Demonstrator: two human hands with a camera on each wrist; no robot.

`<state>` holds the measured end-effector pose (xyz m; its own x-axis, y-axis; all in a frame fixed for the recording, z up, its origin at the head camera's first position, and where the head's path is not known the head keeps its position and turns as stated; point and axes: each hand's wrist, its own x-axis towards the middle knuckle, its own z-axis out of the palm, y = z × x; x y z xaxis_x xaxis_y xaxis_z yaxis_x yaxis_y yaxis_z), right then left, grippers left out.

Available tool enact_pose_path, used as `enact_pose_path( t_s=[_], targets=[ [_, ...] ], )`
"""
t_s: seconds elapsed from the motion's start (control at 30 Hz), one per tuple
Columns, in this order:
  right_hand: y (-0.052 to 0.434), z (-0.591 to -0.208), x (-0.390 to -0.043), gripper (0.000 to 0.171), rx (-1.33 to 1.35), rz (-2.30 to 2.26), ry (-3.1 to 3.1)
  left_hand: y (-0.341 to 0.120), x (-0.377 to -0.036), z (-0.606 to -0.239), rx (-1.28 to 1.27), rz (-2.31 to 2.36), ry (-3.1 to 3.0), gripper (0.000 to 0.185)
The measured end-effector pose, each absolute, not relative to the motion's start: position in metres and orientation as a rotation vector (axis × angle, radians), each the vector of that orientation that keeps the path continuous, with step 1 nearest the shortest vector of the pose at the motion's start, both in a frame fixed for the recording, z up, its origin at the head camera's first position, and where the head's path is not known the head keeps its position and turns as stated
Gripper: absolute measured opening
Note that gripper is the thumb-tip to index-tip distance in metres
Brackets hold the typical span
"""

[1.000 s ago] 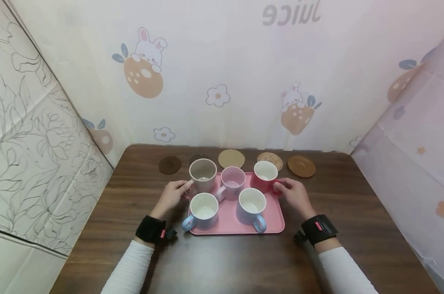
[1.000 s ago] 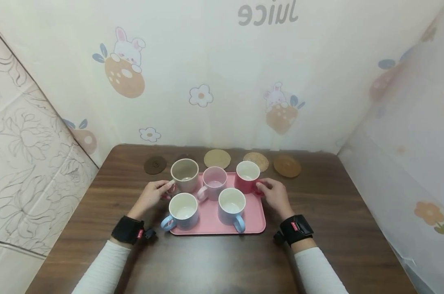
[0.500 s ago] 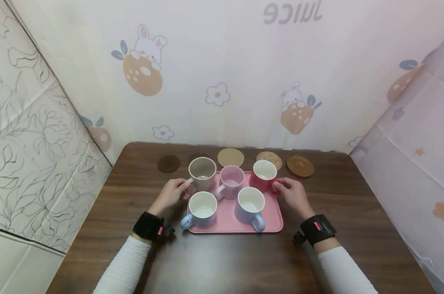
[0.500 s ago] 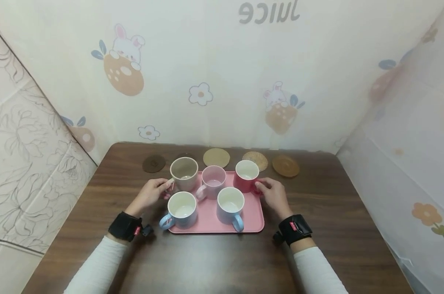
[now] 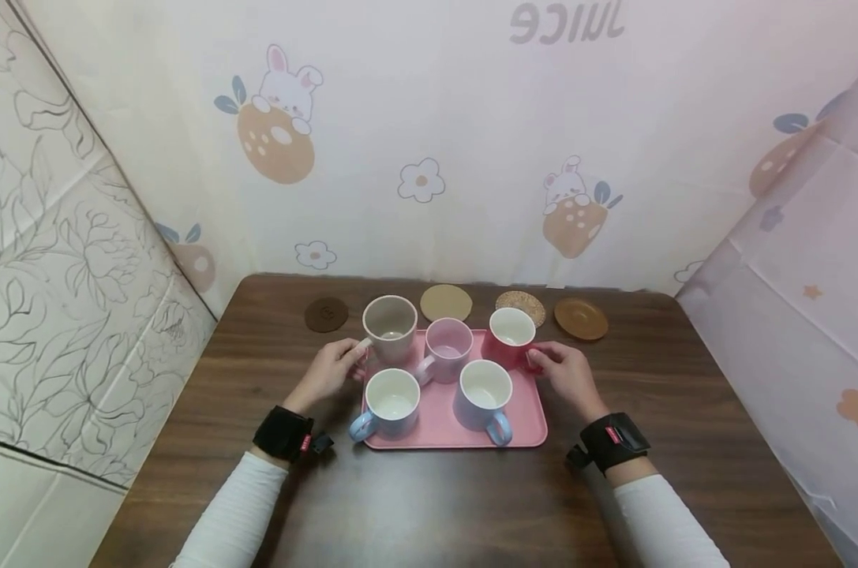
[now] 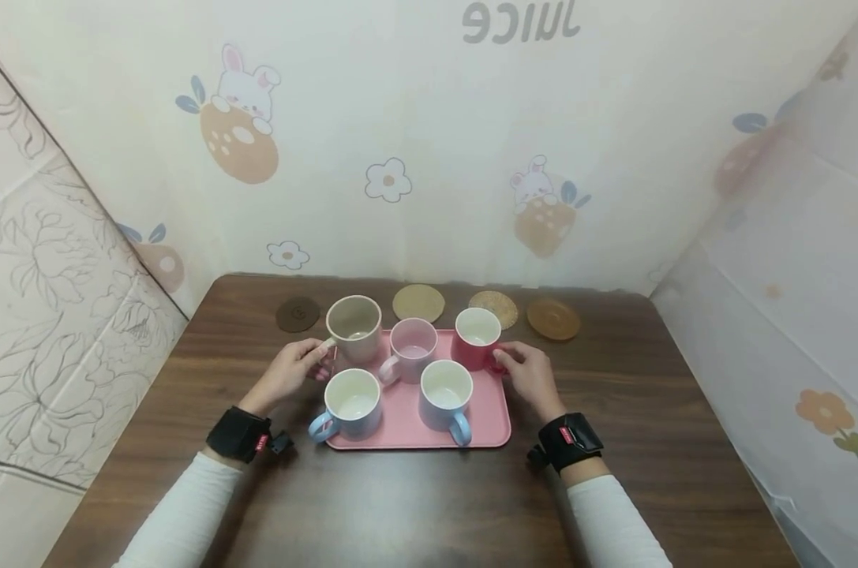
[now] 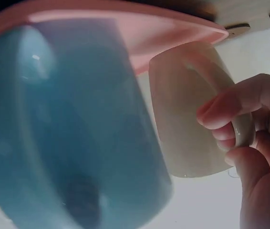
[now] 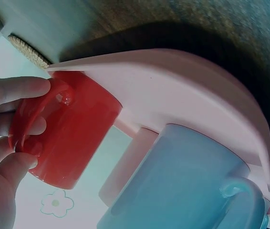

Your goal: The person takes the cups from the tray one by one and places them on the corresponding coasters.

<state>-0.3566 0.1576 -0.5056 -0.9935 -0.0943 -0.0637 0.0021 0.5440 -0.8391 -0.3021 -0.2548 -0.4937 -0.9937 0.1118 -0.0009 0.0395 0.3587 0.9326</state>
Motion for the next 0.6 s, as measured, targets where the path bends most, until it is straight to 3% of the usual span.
enact_pose_path(
  t_s=[0.6],
  targets=[
    [0.159, -0.51, -0.356, 0.038, -0.126, -1.459, 2.696, -0.298, -0.328, -0.48, -0.138, 1.88, 2.539, 0.035]
  ],
)
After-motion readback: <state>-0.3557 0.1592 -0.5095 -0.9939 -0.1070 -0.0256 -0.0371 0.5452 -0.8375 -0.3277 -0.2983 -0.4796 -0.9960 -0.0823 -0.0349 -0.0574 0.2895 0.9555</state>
